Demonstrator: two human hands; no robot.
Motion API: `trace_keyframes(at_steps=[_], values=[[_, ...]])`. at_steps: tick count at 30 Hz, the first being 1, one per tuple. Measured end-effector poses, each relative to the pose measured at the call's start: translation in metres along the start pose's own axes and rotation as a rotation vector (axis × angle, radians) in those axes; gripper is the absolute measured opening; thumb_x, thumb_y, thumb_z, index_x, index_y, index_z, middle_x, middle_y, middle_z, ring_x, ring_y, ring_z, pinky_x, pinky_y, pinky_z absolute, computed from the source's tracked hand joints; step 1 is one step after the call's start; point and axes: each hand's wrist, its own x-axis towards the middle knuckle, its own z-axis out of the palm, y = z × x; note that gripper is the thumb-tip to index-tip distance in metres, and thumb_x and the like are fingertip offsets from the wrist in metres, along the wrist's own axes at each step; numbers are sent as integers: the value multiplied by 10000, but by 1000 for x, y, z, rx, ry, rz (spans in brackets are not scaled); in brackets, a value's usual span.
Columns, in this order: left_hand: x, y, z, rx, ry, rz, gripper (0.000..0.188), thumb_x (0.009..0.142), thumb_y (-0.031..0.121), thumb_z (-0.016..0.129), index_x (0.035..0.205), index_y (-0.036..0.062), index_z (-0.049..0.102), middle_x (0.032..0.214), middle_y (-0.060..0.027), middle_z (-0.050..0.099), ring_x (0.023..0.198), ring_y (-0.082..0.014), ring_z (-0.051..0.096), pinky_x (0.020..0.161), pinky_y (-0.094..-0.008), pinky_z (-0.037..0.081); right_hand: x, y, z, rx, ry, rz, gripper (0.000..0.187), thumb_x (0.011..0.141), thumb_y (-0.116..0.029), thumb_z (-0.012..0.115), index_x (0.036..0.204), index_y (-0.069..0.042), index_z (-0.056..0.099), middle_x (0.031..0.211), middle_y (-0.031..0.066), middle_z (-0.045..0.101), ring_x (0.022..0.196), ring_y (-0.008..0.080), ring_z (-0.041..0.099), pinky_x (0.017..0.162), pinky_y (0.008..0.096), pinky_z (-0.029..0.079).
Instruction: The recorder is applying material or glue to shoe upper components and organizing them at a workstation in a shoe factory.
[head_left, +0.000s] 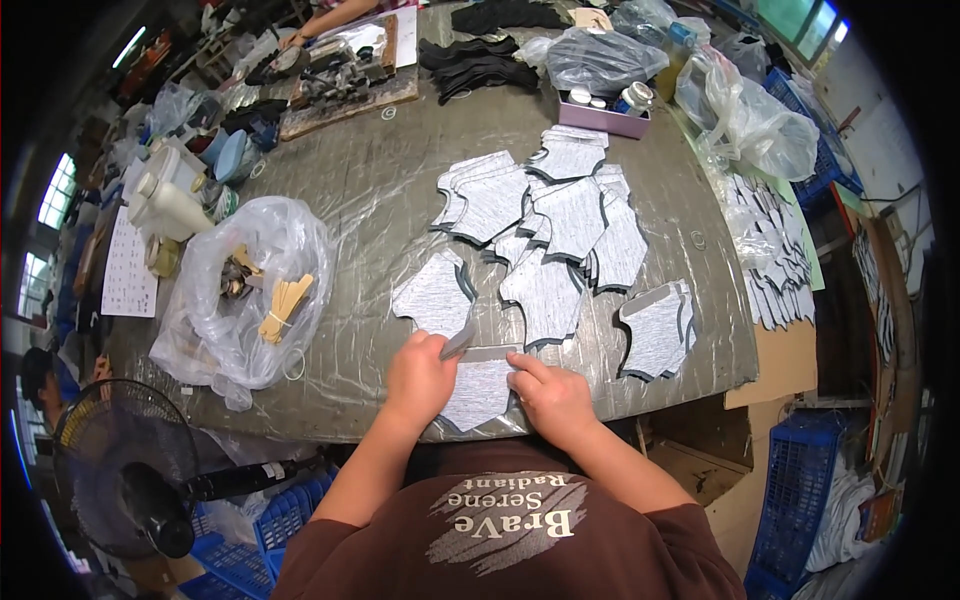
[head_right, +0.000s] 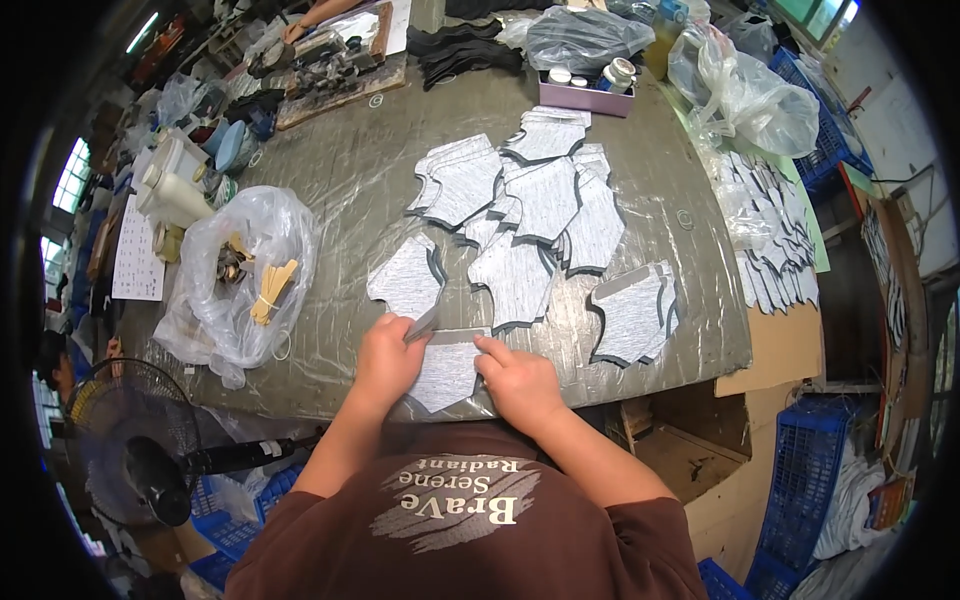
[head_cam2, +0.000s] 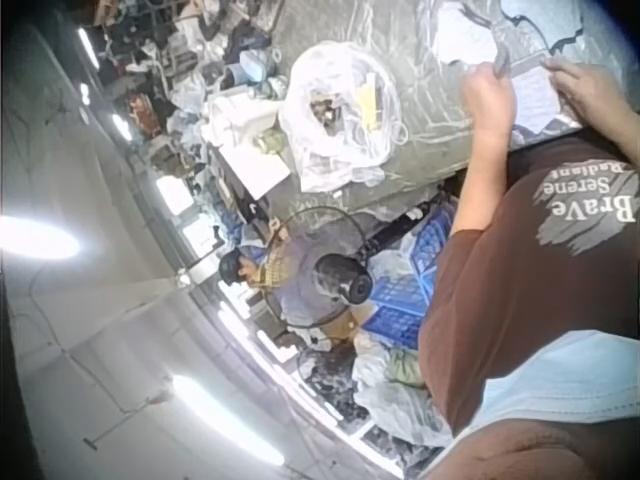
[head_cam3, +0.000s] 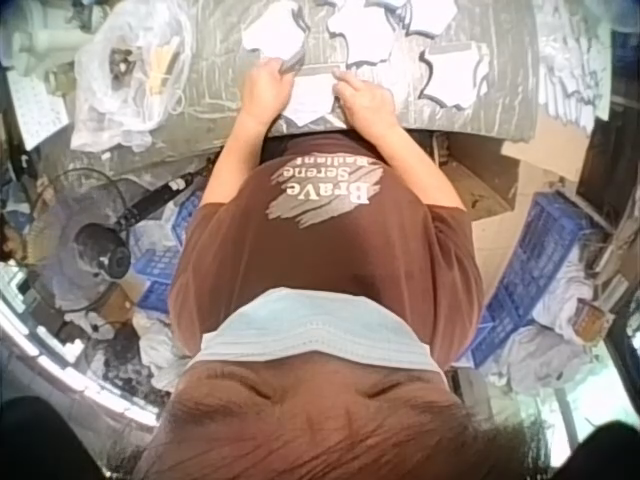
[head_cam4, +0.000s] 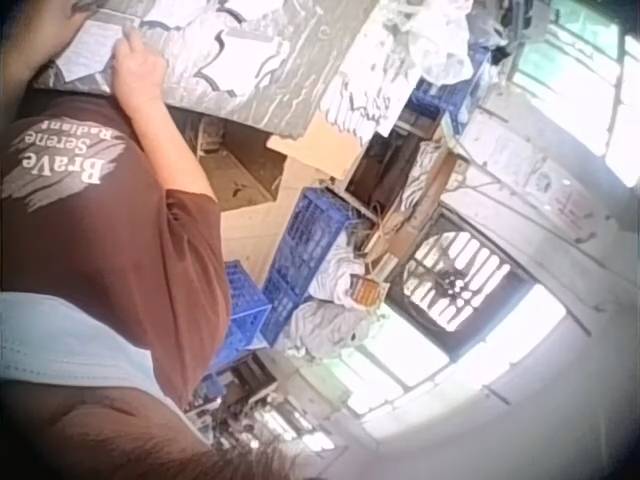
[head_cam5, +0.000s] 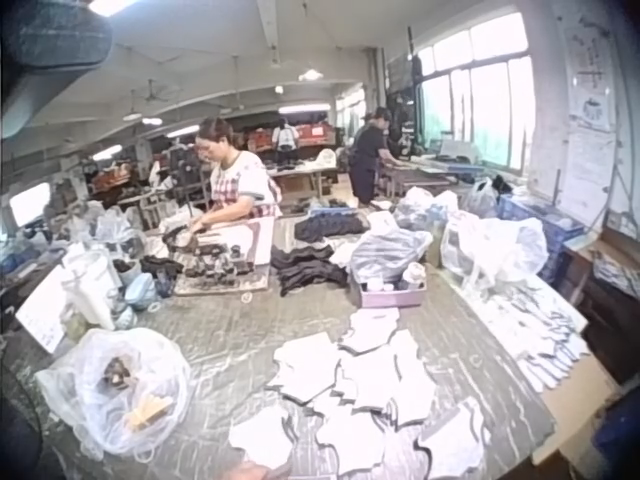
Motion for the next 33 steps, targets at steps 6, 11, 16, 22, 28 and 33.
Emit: trace_keyframes(at_steps=[6,11,16,22,28,33], values=[[-16,-1,-7,-581,-19,-231,96,783,90,617,781,8,568,715,-83,579,647,-166,550,616,-291,443,-1,-10,-9,536,242,381,298,771,-46,633,1060,-28,562,1007,128,604,793,221,614,681,289,484],[-4,4,-6,-715,23,-171,104,824,103,592,787,9,567,729,-60,605,664,-102,541,644,-256,445,-11,7,-26,957,199,685,260,832,-17,571,1086,33,548,869,34,599,751,90,543,707,226,447],[18,-16,-20,-119,-194,18,422,784,51,567,1201,43,500,1112,-200,564,978,-359,558,820,-377,457,-20,77,-101,760,458,818,238,851,-2,517,1082,44,551,831,24,604,743,70,531,679,215,437],[-30,2,-17,-264,-283,28,421,790,60,588,1202,53,503,1087,-211,571,985,-317,579,817,-340,457,-30,104,-100,24,584,645,195,885,-45,482,1055,3,566,768,24,579,686,69,528,618,208,426],[-50,5,-20,-1076,-341,-190,308,912,197,493,1146,-3,514,855,-32,564,685,-112,528,621,-251,439,19,-2,-46,1146,-40,601,145,897,-75,488,1010,-22,562,710,15,580,644,58,538,570,187,428],[-41,12,-16,-1186,-453,-274,278,939,160,422,1144,-10,502,834,-11,516,714,-82,483,663,-226,419,40,-36,-19,1222,-177,594,96,859,-58,555,887,15,611,790,22,617,715,51,546,620,189,438]])
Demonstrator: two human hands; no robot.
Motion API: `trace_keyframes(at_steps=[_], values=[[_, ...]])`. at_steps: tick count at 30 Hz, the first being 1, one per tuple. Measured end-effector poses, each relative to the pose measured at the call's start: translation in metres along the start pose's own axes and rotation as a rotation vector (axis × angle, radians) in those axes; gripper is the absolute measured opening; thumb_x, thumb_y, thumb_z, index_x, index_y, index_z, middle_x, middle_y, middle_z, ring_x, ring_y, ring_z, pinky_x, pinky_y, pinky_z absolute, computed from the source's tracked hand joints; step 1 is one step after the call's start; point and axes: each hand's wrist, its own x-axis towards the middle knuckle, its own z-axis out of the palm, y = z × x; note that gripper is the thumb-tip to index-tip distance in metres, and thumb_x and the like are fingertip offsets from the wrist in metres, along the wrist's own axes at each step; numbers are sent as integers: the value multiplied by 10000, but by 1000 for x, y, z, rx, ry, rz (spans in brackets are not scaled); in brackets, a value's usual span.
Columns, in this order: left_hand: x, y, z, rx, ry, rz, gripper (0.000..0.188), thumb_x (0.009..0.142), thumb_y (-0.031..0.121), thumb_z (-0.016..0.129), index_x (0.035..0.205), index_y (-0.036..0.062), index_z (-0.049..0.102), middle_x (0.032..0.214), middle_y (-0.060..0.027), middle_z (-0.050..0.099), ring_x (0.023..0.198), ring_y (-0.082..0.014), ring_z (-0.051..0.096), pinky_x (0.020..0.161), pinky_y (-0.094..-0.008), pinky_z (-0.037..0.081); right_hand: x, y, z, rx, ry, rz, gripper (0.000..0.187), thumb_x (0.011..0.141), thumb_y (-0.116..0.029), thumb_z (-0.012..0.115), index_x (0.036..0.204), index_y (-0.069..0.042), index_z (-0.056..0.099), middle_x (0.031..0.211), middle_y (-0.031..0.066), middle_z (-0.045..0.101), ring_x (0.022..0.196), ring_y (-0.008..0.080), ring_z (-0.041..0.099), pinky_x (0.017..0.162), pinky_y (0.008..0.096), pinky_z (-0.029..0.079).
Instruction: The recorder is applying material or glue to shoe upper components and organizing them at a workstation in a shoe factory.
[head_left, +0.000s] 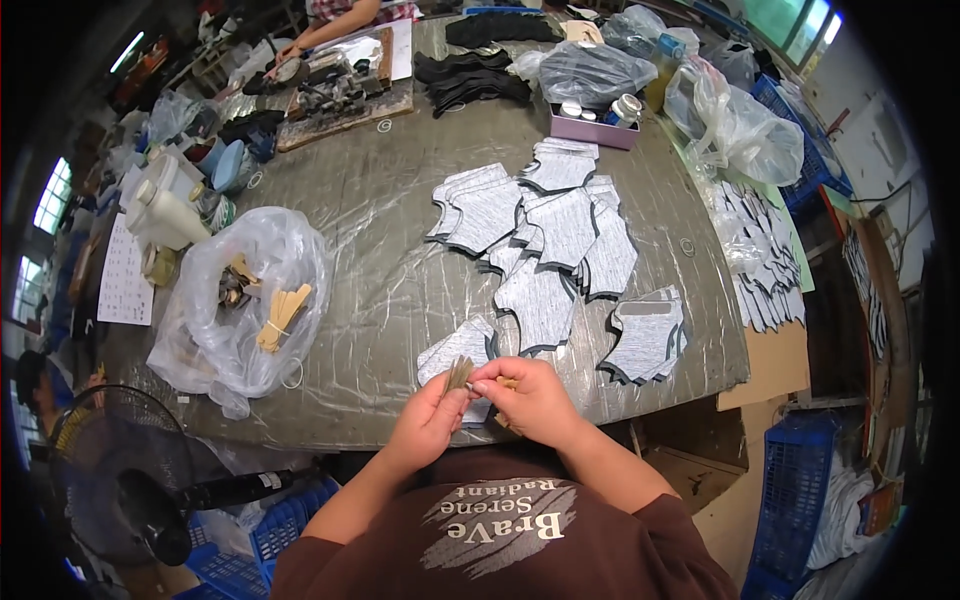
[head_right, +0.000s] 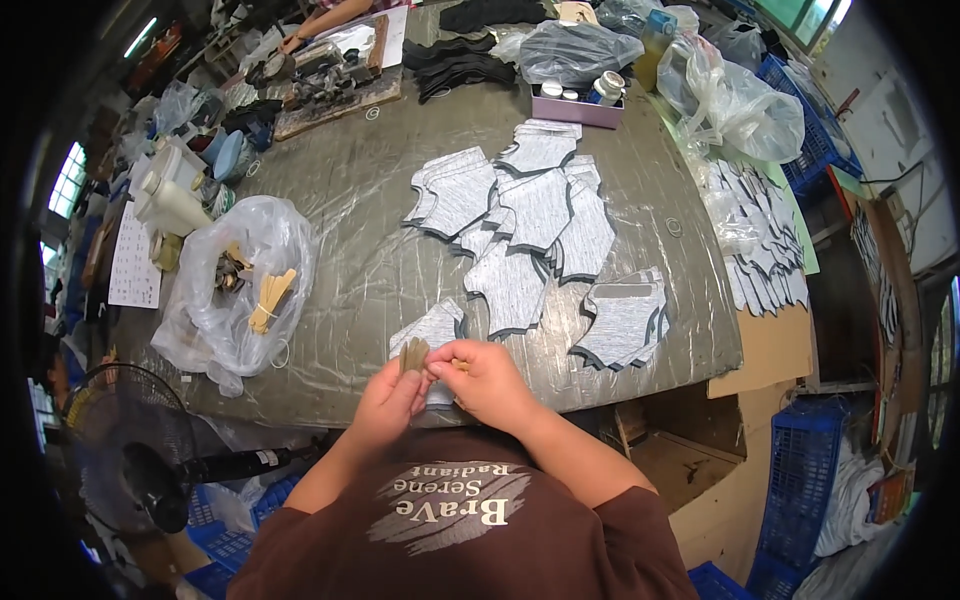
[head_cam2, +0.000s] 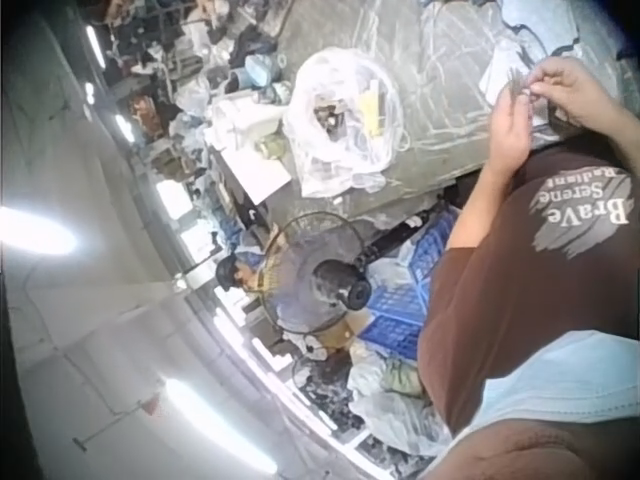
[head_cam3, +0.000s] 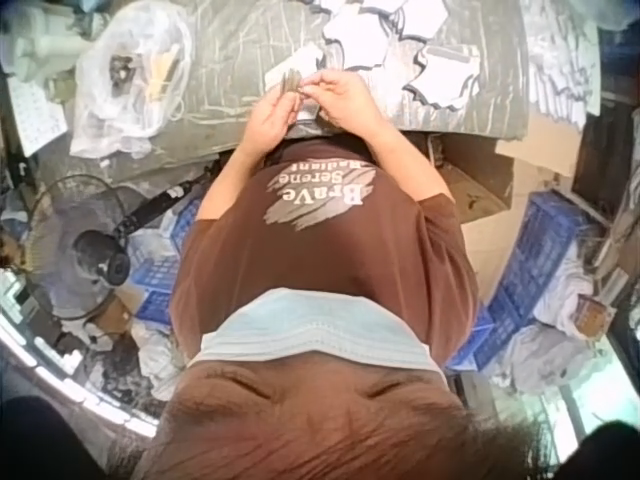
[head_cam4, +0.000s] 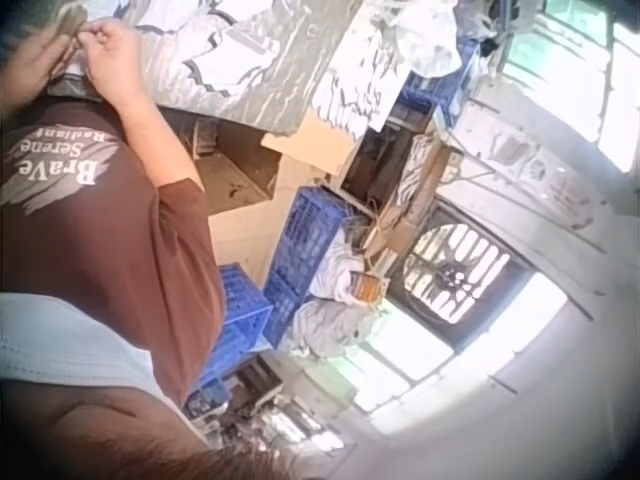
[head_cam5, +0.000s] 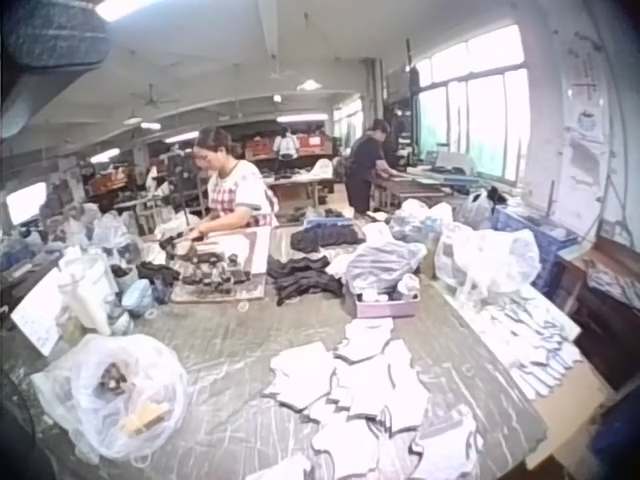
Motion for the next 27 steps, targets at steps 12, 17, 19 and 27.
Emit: trace_keyframes(at_steps=[12,17,19,27], values=[[9,10,4,572,79,319,227,853,61,541,1065,-14,567,949,-93,604,866,-154,568,793,-267,436,0,5,-3,-128,23,-163,88,827,-68,596,816,16,618,710,-11,589,635,36,506,548,188,403],[9,9,6,277,-8,141,237,875,88,518,1082,-22,554,932,-65,600,837,-140,559,756,-260,435,1,2,-6,64,-18,50,84,806,-77,605,791,2,629,705,18,610,653,49,529,576,200,428],[8,5,3,129,-30,75,238,886,101,506,1086,-19,553,921,-51,594,804,-123,551,725,-246,434,2,3,-6,153,-34,65,85,806,-81,608,786,-1,629,705,14,605,647,48,526,567,194,424],[11,1,6,-231,148,-18,181,918,132,438,1031,11,512,779,13,485,640,-60,419,584,-208,358,4,7,-6,559,-48,61,30,853,-48,520,828,-41,534,731,-9,537,629,54,482,560,180,392]])
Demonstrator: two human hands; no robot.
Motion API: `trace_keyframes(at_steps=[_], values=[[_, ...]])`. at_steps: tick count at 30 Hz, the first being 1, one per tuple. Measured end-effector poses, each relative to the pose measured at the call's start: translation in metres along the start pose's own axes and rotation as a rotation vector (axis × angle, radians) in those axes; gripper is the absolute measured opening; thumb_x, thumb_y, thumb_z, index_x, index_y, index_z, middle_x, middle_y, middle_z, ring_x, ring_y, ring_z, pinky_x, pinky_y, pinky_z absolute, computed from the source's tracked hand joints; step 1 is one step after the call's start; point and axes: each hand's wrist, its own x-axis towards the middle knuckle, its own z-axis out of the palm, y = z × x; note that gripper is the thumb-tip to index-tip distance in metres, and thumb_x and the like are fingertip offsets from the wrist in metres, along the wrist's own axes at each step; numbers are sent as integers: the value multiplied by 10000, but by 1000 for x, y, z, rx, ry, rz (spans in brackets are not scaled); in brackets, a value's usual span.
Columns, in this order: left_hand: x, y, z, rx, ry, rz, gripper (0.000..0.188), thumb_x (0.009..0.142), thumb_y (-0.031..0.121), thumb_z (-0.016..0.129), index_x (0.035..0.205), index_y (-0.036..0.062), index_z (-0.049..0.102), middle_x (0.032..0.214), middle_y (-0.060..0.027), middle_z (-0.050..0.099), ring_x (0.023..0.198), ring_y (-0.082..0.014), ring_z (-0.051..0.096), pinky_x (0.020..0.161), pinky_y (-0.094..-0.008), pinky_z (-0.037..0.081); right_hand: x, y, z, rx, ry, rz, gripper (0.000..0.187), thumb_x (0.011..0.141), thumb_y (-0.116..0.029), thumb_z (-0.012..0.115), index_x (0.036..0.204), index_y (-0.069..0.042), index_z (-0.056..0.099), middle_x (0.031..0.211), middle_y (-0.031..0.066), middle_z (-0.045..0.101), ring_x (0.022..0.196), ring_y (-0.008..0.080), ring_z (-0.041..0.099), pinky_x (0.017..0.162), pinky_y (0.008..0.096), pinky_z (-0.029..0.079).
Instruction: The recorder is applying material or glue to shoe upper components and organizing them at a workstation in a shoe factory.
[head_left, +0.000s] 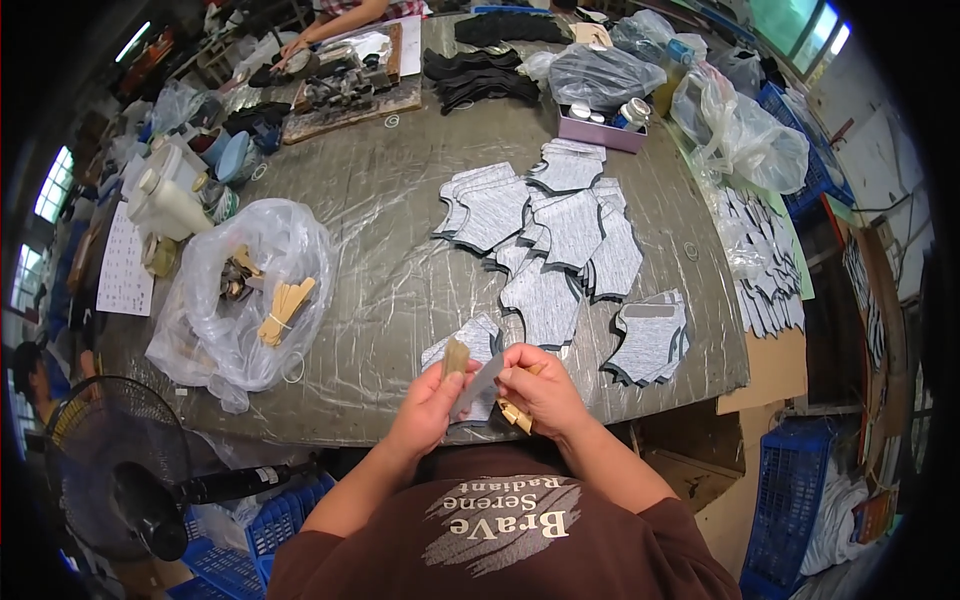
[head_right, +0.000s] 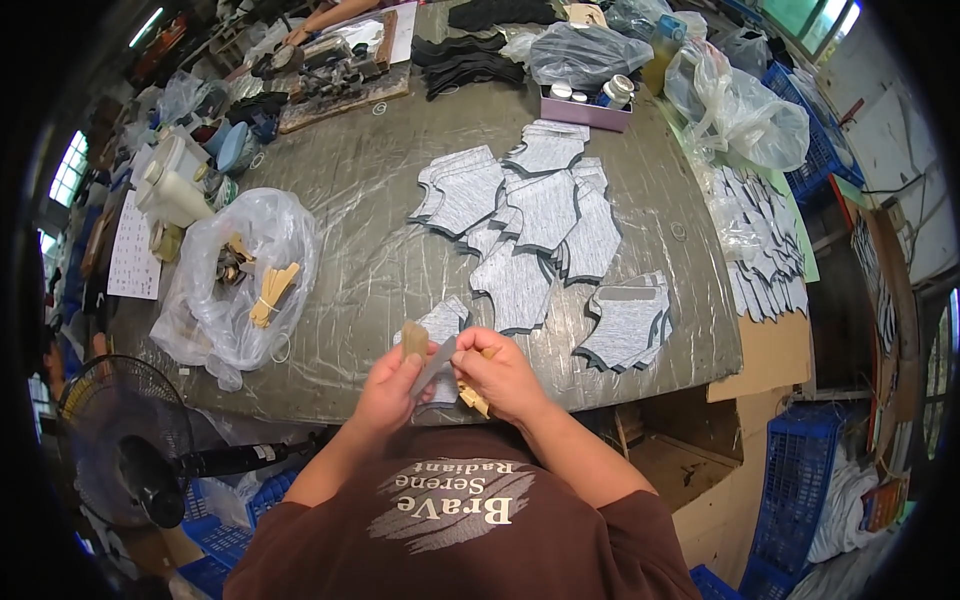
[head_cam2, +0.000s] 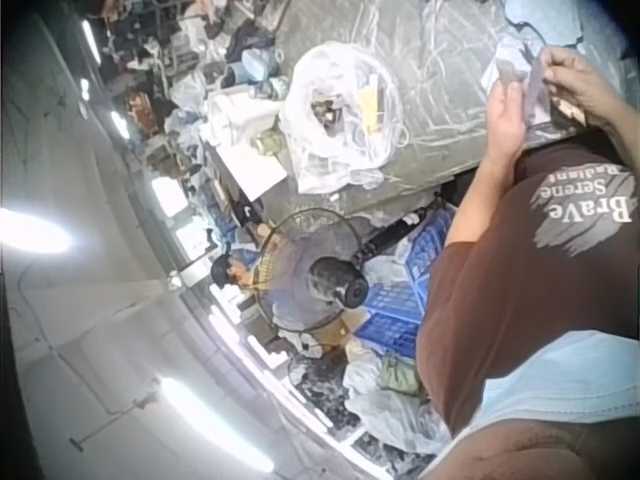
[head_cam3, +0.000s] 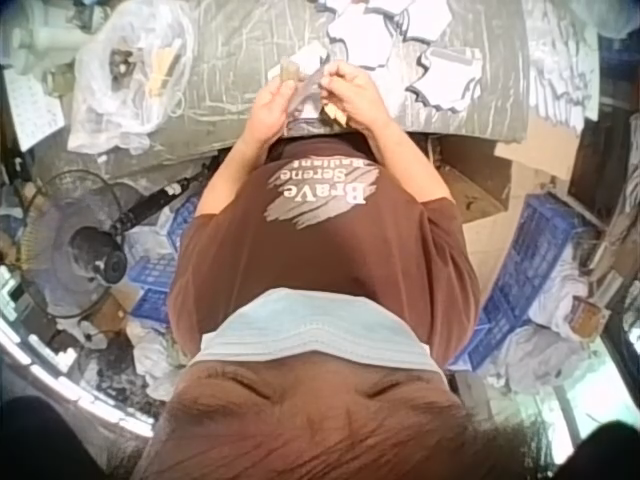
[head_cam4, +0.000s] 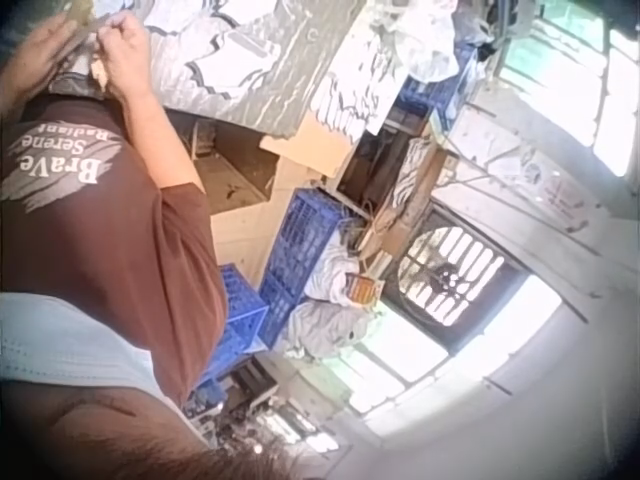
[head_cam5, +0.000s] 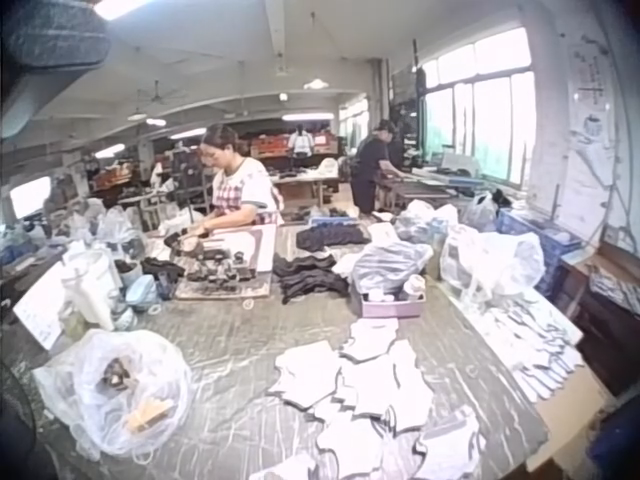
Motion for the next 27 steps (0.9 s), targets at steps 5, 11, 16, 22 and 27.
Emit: trace_keyframes(at_steps=[5,11,16,22,27], values=[[1,19,-3,494,85,281,167,858,85,542,1003,5,522,724,18,490,623,-62,442,572,-199,370,-4,2,-1,-122,-72,44,60,869,-57,481,810,-50,489,727,1,489,636,66,454,550,197,374],[0,30,-3,860,-77,458,68,763,10,640,801,-17,592,723,-5,553,666,-64,495,597,-228,414,-4,4,13,-1029,-37,-565,59,756,6,509,767,-5,452,712,80,446,604,191,451,534,281,372],[-2,23,0,630,-9,261,40,799,16,605,789,-20,589,792,-39,601,750,-82,547,660,-232,435,-3,8,15,-1108,2,-683,99,706,36,524,756,-1,446,709,106,457,620,231,470,543,289,384],[5,-3,-16,45,-9,77,129,833,-17,532,957,9,552,699,-19,542,540,-77,455,473,-231,368,-4,23,8,-506,96,-441,40,816,14,448,797,-22,444,839,95,525,608,112,482,544,237,407],[4,6,2,-85,180,208,162,851,-9,515,1008,14,547,627,16,471,465,-44,363,424,-206,295,-11,5,6,-30,110,-327,62,856,-4,395,815,-50,405,893,86,534,588,45,413,523,194,379]])
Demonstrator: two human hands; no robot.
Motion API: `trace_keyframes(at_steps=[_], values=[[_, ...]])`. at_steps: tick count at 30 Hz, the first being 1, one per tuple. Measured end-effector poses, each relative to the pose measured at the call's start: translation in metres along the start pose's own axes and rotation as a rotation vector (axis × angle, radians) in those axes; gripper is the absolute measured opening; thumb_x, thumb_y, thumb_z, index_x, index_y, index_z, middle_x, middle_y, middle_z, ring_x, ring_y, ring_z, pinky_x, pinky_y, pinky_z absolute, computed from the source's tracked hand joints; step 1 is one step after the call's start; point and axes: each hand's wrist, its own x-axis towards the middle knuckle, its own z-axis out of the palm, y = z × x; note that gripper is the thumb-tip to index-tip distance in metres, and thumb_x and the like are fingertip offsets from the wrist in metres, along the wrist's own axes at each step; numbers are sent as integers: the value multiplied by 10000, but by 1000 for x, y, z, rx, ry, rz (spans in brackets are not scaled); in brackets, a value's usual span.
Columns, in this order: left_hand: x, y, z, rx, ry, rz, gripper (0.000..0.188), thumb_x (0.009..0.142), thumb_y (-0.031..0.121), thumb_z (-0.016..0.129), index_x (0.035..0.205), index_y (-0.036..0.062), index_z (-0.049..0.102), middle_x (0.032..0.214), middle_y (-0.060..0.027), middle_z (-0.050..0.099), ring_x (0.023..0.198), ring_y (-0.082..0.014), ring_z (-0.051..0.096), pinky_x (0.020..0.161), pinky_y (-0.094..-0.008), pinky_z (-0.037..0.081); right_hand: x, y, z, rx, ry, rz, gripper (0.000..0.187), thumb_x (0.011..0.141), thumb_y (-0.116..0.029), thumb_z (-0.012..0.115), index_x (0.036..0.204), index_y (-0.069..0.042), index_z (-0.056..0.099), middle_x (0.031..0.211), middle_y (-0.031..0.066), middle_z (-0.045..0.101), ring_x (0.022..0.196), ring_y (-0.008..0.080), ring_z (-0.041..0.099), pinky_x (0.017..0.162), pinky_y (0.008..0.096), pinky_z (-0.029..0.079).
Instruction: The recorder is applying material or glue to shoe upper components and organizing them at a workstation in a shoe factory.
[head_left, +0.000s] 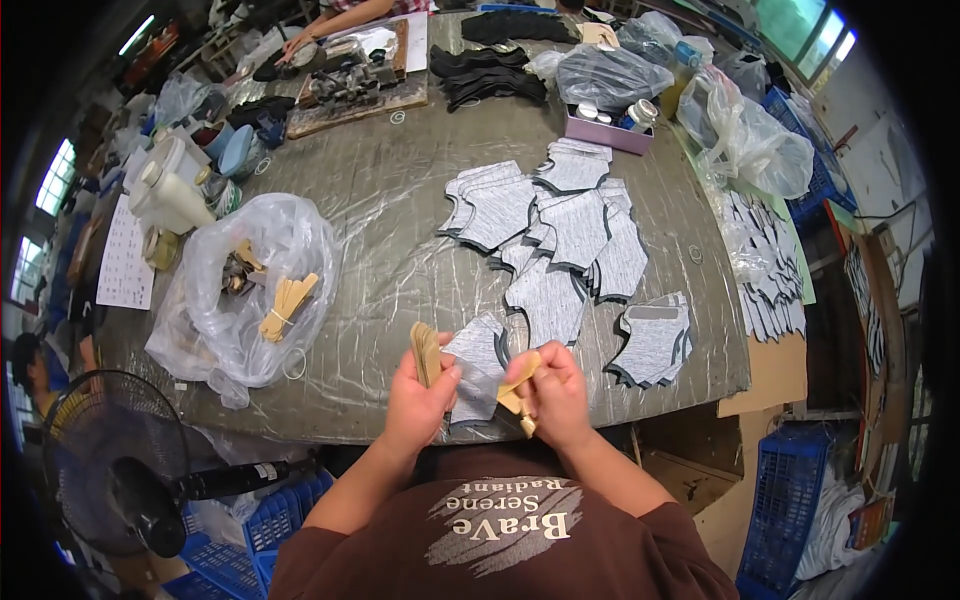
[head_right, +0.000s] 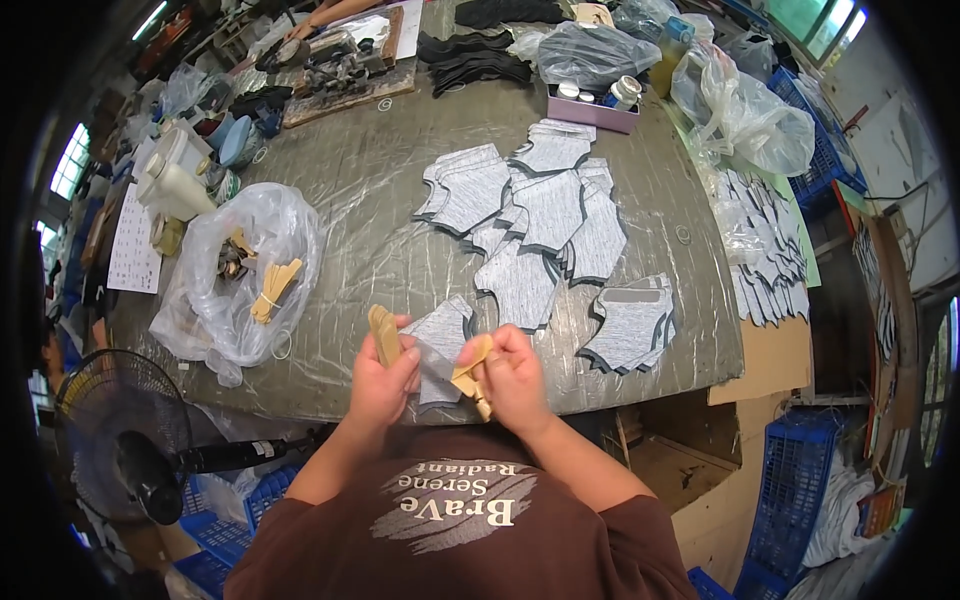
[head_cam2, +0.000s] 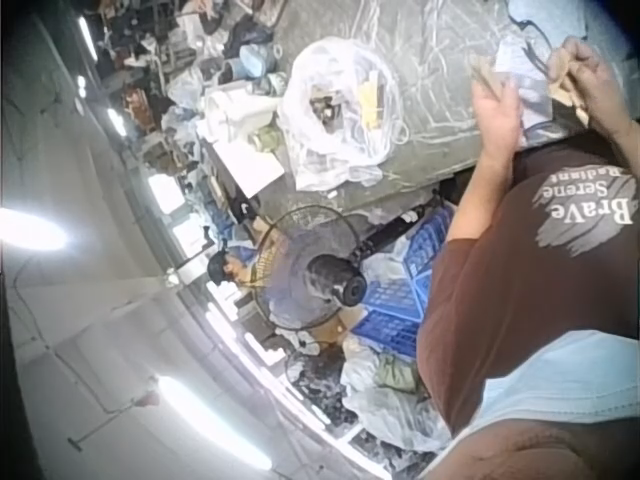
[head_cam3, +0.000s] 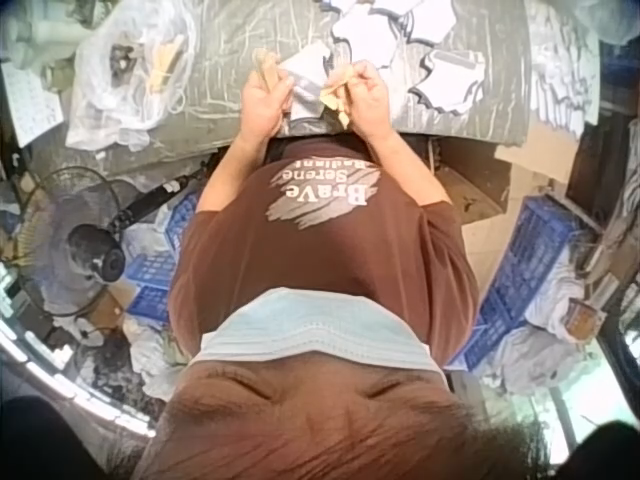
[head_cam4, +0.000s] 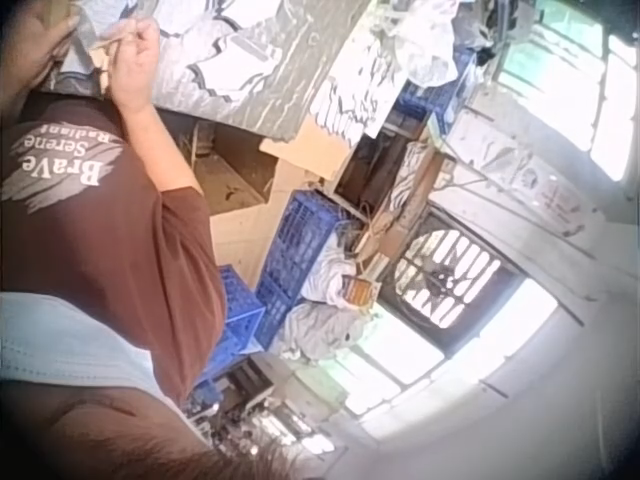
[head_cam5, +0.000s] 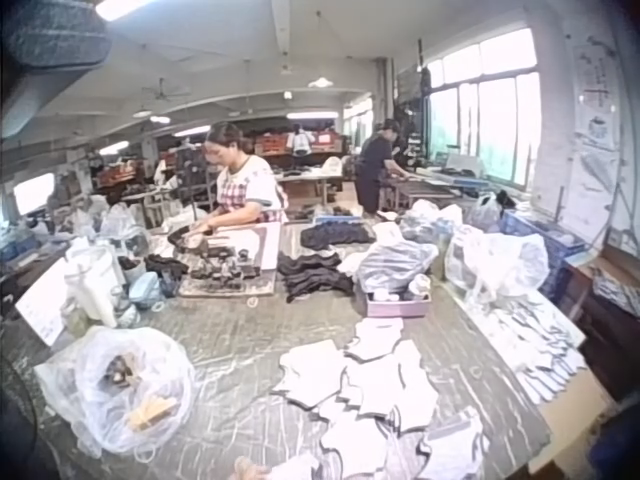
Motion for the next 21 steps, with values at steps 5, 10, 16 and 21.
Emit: trace_keyframes(at_steps=[5,10,16,21], values=[[-2,-7,-28,156,-39,14,188,852,4,536,1036,0,571,641,40,468,501,-23,378,444,-184,302,-15,-29,-58,-46,302,-414,80,835,-22,392,781,-80,391,714,39,462,541,74,385,469,206,355],[-2,0,-40,212,-23,24,210,826,-4,561,1035,-7,582,738,30,523,578,-31,437,496,-185,350,-67,-105,-146,-401,1248,-1014,39,851,-63,415,816,-49,422,693,18,404,615,125,420,556,261,383],[7,6,-37,356,30,217,115,802,-34,571,901,22,586,825,-5,550,582,-42,443,501,-181,354,-146,-60,-311,-945,1360,53,181,850,-131,510,800,29,577,756,114,588,797,211,568,751,332,440],[7,7,-60,398,15,174,192,796,-52,571,986,-33,581,805,-28,558,557,-45,440,482,-174,345,-156,-46,-327,-533,1477,-233,159,823,-36,572,958,38,531,742,91,583,556,153,585,464,237,479]])
